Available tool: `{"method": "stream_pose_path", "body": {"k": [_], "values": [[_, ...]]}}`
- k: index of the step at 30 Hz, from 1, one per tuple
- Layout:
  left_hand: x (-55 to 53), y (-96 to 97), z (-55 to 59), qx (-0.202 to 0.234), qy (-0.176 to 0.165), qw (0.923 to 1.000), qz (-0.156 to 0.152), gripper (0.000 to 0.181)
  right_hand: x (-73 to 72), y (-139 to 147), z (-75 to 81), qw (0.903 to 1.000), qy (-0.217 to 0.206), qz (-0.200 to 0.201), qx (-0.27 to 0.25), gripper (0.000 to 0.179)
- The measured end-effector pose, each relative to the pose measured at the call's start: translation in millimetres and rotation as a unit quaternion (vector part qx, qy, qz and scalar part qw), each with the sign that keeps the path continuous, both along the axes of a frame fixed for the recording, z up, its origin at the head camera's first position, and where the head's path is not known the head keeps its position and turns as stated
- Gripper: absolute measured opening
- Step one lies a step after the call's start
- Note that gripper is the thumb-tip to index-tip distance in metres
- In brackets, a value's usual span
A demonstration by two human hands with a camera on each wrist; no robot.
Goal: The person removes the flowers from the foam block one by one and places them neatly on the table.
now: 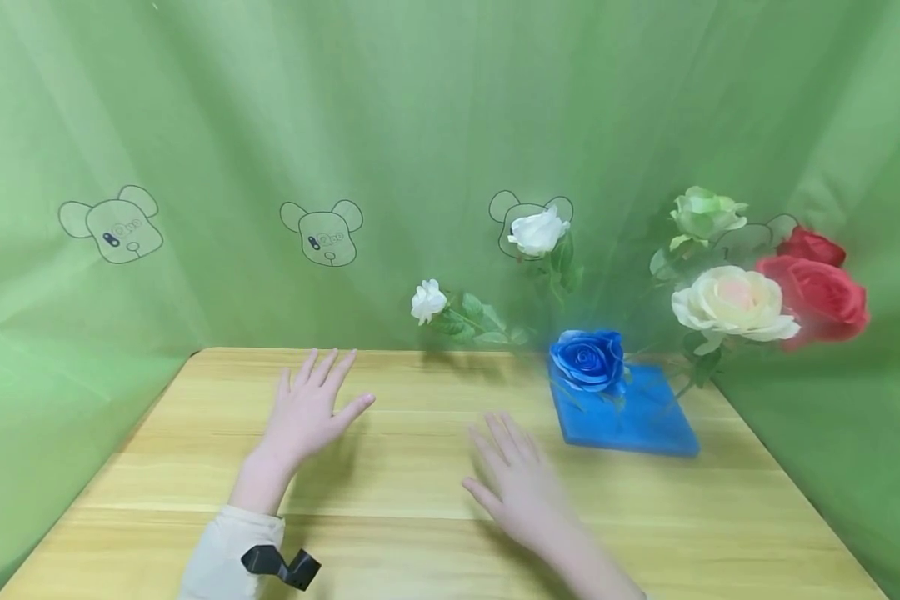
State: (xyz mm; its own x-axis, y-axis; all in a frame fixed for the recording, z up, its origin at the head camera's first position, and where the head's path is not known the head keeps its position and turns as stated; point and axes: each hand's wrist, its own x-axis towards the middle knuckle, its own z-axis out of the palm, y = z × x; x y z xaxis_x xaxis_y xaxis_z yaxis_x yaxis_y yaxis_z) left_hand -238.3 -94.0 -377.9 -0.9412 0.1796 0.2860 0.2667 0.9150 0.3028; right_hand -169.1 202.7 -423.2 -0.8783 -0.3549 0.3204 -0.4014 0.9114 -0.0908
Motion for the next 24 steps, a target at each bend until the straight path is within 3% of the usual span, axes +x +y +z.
{"method": "stream_pose_path", "body": {"k": [6, 14, 18, 24], "values": [[-3.0, 9.7, -3.4, 0.011, 0.044, 0.9976, -0.051, 0.073, 16.3, 35, -2.6, 0.9982, 0.059, 0.000, 0.011, 0.064], [-6.8, 32.1, -12.6, 0.025, 0.099, 0.9888, -0.109, 0.064, 29.5, 81, -4.6, 0.9894, 0.145, 0.007, 0.008, 0.063], [-10.4, 45.6, -17.5, 0.023, 0.106, 0.9861, -0.125, 0.060, 32.8, 102, -1.9, 0.9882, 0.153, 0.005, -0.009, 0.061], [-17.0, 66.4, -19.9, 0.038, 0.106, 0.9847, -0.133, 0.058, 33.6, 134, -1.3, 0.9908, 0.128, -0.038, -0.018, 0.063]]}}
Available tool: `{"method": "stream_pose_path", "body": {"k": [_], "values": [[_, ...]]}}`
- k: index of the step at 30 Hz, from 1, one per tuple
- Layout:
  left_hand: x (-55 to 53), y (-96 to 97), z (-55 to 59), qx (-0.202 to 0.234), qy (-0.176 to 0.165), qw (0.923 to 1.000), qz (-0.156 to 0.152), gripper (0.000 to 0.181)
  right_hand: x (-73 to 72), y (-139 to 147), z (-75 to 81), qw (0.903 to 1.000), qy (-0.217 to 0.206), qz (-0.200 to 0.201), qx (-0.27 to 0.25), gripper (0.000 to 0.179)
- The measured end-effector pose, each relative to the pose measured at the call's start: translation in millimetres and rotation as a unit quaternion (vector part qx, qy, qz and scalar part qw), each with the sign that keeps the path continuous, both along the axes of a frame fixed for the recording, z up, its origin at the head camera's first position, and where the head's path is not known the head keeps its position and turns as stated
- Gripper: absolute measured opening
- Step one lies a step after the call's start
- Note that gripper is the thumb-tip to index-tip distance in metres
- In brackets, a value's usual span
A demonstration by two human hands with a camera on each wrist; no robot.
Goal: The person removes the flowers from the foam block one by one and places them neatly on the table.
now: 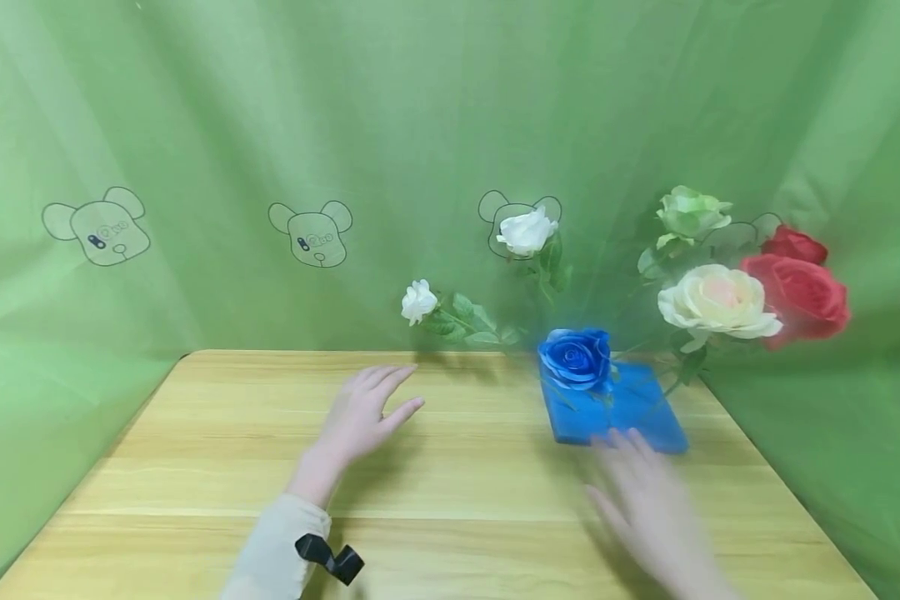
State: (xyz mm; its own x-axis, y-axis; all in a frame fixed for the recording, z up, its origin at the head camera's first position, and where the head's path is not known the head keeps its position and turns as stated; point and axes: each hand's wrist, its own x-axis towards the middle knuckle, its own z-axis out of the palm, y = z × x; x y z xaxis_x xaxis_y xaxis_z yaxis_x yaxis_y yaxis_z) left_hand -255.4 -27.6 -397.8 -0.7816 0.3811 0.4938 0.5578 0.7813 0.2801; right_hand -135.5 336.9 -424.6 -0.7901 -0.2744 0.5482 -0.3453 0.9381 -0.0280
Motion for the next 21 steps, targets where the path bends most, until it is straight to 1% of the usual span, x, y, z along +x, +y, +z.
{"method": "stream_pose_path", "body": {"k": [4, 8, 10, 14, 18, 21], "values": [[-5.5, 13.6, -0.1, 0.026, 0.009, 0.9996, -0.001, 0.056, -3.1, 23, -3.4, 0.9997, -0.004, -0.023, -0.004, 0.065], [-11.3, 26.2, 0.7, 0.057, 0.011, 0.9983, -0.008, 0.054, -10.5, 43, -7.6, 0.9993, 0.011, -0.034, -0.008, 0.066], [-13.9, 32.0, 1.0, 0.071, 0.006, 0.9974, -0.011, 0.053, -14.6, 51, -9.6, 0.9991, 0.017, -0.038, -0.007, 0.066], [-16.5, 43.6, 1.7, 0.105, -0.016, 0.9943, -0.012, 0.053, -22.9, 65, -11.4, 0.9987, 0.029, -0.041, 0.006, 0.063], [-16.9, 56.1, 1.7, 0.145, -0.026, 0.9889, -0.015, 0.052, -30.8, 78, -13.7, 0.9983, 0.017, -0.052, 0.018, 0.059], [-16.5, 67.1, 1.3, 0.174, -0.025, 0.9843, -0.021, 0.049, -34.9, 86, -17.8, 0.9971, -0.015, -0.072, 0.021, 0.060]]}}
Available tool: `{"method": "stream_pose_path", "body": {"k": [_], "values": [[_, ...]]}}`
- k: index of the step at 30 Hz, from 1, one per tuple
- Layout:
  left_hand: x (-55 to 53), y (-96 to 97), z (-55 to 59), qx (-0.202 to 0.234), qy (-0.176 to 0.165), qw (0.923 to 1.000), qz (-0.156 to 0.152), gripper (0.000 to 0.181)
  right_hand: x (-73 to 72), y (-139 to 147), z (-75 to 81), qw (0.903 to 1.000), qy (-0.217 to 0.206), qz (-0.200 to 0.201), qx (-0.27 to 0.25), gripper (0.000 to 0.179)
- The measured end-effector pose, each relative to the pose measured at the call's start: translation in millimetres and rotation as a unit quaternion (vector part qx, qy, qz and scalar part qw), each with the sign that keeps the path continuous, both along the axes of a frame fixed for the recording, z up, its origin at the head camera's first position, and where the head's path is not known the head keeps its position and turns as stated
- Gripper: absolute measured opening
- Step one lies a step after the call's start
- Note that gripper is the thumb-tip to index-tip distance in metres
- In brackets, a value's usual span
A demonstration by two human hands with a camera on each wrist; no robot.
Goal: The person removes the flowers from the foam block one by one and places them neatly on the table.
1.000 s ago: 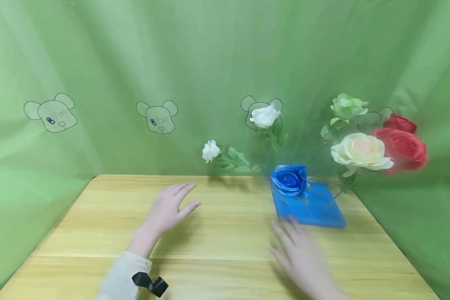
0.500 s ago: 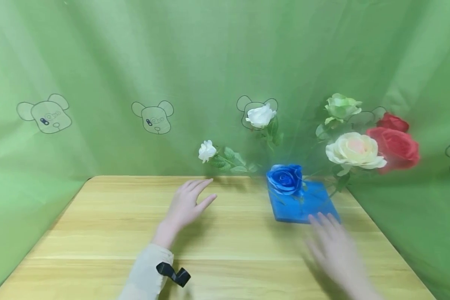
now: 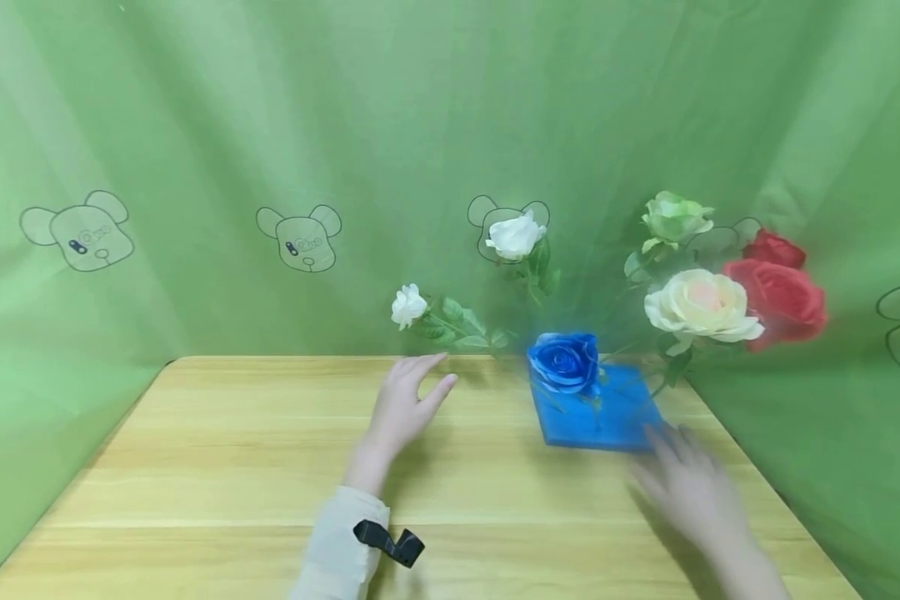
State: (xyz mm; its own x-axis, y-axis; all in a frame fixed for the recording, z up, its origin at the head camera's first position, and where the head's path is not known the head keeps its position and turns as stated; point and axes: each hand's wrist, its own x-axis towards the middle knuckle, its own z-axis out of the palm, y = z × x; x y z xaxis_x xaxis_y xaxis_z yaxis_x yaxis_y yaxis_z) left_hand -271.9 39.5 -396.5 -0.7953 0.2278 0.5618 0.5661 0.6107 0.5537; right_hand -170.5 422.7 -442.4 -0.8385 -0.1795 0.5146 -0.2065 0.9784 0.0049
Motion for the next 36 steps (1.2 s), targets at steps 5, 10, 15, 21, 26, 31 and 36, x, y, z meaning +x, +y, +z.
{"method": "stream_pose_path", "body": {"k": [5, 10, 15, 21, 26, 31, 36], "values": [[-0.8, 20.2, -4.4, 0.032, -0.001, 0.9995, -0.004, 0.045, -10.1, 9, -8.1, 0.9980, -0.058, -0.018, -0.017, 0.065], [-0.4, 45.5, -10.0, 0.061, 0.010, 0.9978, -0.024, 0.043, -13.8, 19, -11.1, 0.9917, -0.119, -0.038, -0.029, 0.070], [-4.7, 65.4, -17.1, 0.108, 0.002, 0.9928, -0.052, 0.041, -13.6, 27, -11.1, 0.9818, -0.179, -0.051, -0.035, 0.074], [-13.0, 79.6, -28.6, 0.164, -0.014, 0.9835, -0.076, 0.039, -19.6, 32, -16.1, 0.9759, -0.207, -0.038, -0.059, 0.073], [-22.6, 94.9, -45.2, 0.184, 0.005, 0.9786, -0.092, 0.036, -19.5, 32, -16.1, 0.9708, -0.224, -0.037, -0.077, 0.073], [-25.0, 112.5, -54.1, 0.207, 0.001, 0.9689, -0.135, 0.033, -17.2, 29, -13.4, 0.9708, -0.223, -0.034, -0.081, 0.073], [-21.8, 128.5, -61.4, 0.203, -0.063, 0.9618, -0.173, 0.038, -15.3, 25, -10.6, 0.9706, -0.224, -0.036, -0.080, 0.073]]}}
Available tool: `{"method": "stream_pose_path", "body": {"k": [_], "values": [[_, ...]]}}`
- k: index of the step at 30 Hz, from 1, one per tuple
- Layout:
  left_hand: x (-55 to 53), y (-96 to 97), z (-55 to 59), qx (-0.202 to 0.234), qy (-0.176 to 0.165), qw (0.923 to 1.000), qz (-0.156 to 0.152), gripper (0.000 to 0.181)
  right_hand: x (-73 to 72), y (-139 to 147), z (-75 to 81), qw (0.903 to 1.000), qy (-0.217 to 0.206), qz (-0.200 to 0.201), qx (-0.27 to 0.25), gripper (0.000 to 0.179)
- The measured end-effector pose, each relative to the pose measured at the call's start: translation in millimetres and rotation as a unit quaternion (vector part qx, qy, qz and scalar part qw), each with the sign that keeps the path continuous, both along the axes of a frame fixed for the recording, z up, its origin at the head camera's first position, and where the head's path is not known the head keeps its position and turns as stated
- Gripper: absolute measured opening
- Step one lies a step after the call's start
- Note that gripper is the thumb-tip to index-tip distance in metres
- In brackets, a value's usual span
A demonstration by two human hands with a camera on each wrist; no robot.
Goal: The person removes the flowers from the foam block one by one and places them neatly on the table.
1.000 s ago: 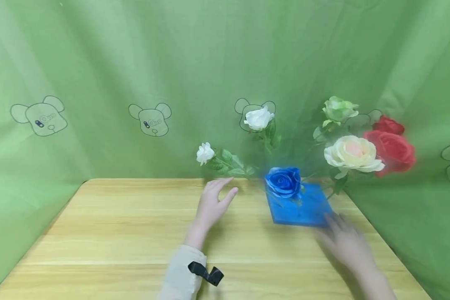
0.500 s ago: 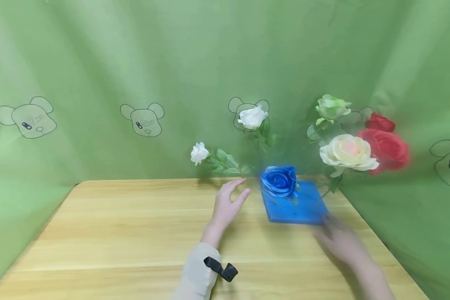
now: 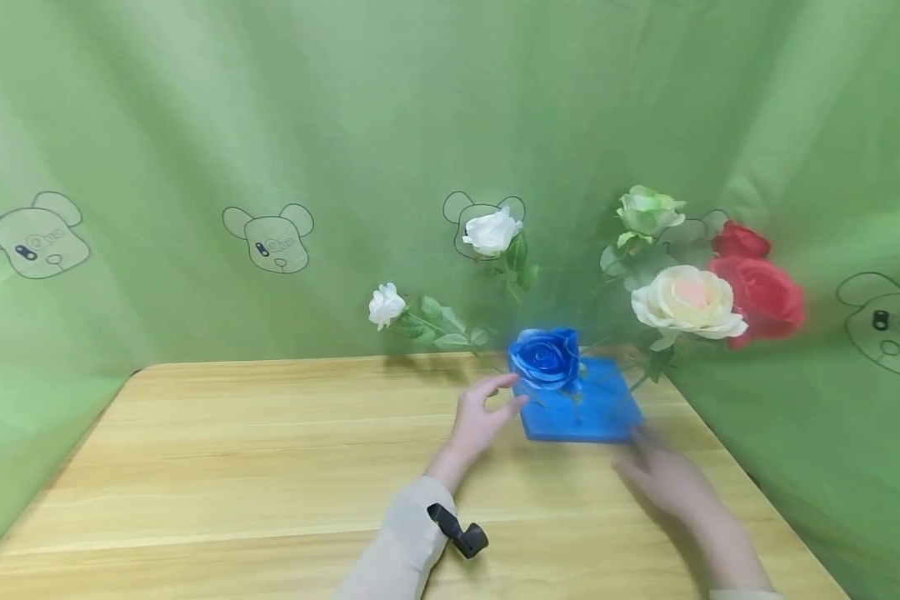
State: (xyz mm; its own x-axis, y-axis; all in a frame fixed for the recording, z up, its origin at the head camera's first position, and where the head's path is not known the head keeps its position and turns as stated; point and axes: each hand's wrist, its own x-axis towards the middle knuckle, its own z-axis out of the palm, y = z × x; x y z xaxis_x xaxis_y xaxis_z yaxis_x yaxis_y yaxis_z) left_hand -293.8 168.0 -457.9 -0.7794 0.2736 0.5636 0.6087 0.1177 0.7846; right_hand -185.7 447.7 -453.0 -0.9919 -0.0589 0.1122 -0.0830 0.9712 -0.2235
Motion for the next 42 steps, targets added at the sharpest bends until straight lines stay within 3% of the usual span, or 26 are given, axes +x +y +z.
{"method": "stream_pose_path", "body": {"k": [2, 6, 12, 18, 22, 24, 29, 36, 42], "values": [[2.2, 3.7, -2.7, 0.002, -0.049, 0.9986, -0.021, 0.041, 0.4, -2, 1.2, 1.0000, 0.000, -0.001, 0.000, 0.073], [8.1, 12.3, -6.3, 0.041, -0.135, 0.9883, -0.058, 0.043, 1.6, -4, 4.4, 1.0000, -0.003, -0.003, 0.000, 0.073], [19.3, 31.0, -9.0, 0.101, -0.196, 0.9720, -0.082, 0.034, 0.8, -4, 4.9, 1.0000, -0.009, -0.004, 0.000, 0.074], [33.1, 51.7, -12.0, 0.110, -0.197, 0.9696, -0.094, 0.031, -0.4, 0, 3.2, 1.0000, -0.004, -0.002, -0.005, 0.072], [42.4, 64.5, -13.6, 0.111, -0.211, 0.9672, -0.087, 0.028, 0.4, 1, 1.7, 1.0000, -0.002, -0.001, -0.008, 0.072], [46.8, 70.5, -13.9, 0.090, -0.217, 0.9690, -0.077, 0.027, 0.3, 3, 1.0, 1.0000, -0.001, -0.002, -0.008, 0.072], [54.0, 83.6, -15.6, 0.002, -0.196, 0.9801, -0.033, 0.029, -1.4, 4, -1.2, 1.0000, 0.002, -0.003, -0.003, 0.071], [57.2, 97.2, -19.5, -0.009, -0.194, 0.9808, 0.008, 0.034, -2.0, 5, -3.2, 0.9999, 0.009, -0.001, -0.007, 0.070], [53.2, 100.1, -20.7, -0.015, -0.196, 0.9805, -0.003, 0.044, -0.6, 7, -5.7, 0.9998, 0.012, -0.001, -0.012, 0.069]]}}
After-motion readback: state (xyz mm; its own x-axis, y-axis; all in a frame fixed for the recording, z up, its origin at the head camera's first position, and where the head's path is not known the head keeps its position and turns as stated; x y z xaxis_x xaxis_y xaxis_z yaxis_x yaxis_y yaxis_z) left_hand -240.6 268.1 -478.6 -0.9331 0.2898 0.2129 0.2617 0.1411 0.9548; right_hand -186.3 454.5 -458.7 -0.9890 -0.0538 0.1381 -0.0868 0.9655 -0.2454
